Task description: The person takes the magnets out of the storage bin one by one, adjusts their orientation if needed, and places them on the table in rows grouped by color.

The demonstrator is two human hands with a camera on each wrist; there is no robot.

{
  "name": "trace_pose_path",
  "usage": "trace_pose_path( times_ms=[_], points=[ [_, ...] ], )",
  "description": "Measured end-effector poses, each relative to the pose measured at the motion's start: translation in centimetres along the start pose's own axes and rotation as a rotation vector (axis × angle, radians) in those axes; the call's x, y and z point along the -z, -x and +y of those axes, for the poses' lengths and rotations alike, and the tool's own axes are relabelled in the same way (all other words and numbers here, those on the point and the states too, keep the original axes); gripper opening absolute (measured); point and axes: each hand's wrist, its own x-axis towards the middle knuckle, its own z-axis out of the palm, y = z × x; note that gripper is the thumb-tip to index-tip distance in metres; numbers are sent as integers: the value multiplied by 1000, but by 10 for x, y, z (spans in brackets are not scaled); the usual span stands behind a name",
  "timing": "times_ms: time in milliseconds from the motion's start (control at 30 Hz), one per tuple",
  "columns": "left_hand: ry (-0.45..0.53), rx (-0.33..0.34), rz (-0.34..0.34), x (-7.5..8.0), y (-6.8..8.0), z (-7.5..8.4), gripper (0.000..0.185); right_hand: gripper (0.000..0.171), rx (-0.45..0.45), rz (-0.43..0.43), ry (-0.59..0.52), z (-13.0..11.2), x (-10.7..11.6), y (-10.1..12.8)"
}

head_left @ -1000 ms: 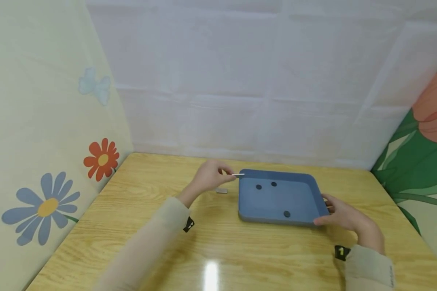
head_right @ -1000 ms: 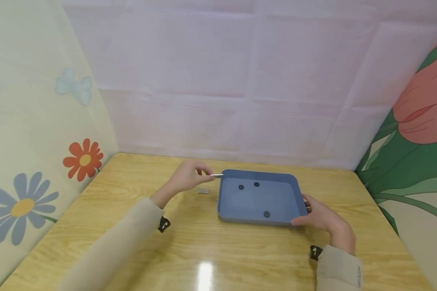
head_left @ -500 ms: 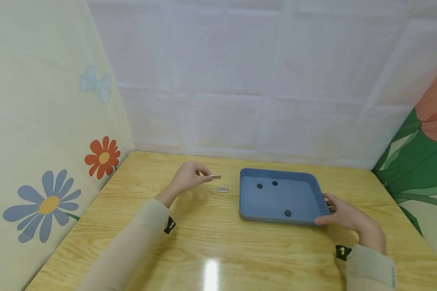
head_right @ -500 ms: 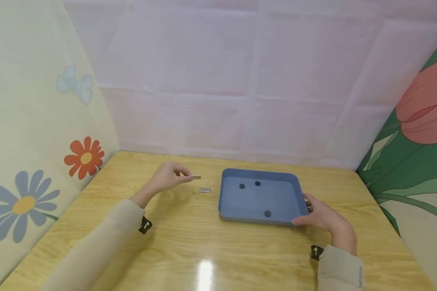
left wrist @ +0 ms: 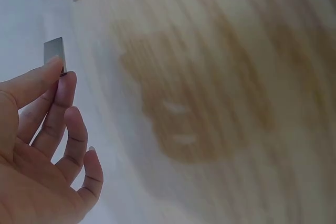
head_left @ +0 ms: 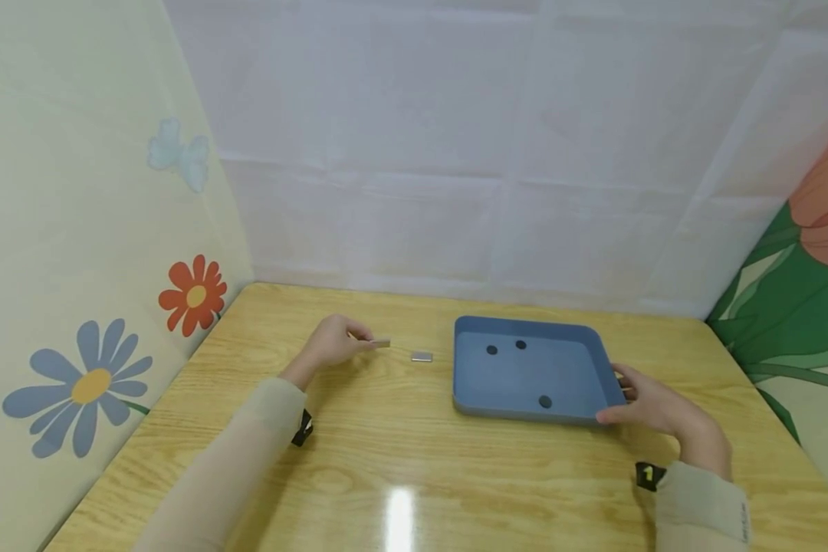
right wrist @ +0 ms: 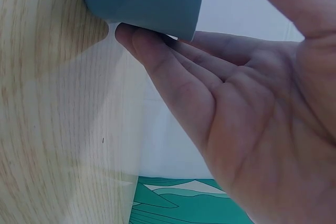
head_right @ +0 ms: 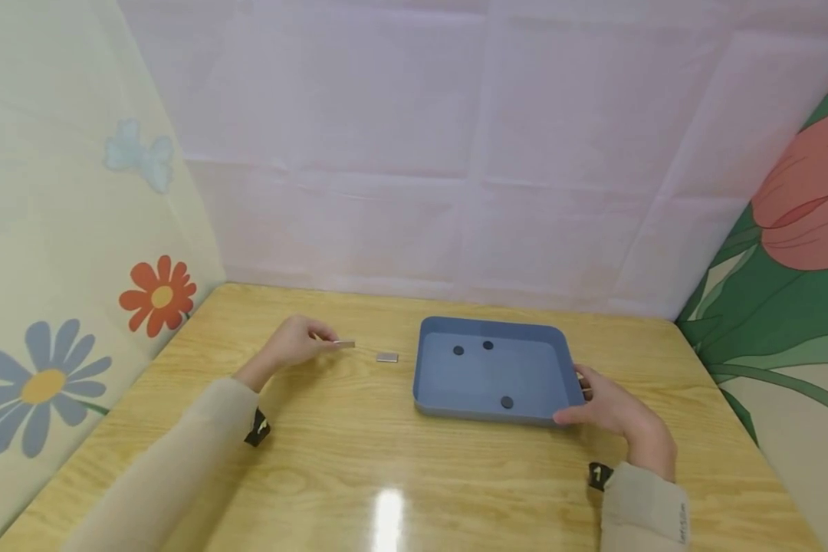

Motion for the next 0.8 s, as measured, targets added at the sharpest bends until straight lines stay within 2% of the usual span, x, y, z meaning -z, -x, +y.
trace_pose_path(
  times_ms=[300,567,800],
  points=[
    [-31,11,-60,-1,-2,-11,11,117,-7,2,6,0,1,0],
    [-29,27,-117,3,-1,-8,11,117,-5,5,2,0,1,0],
    [-71,37,-128,3,-1,-8,14,116,-4,-2,-5,0,1,0]
  ],
)
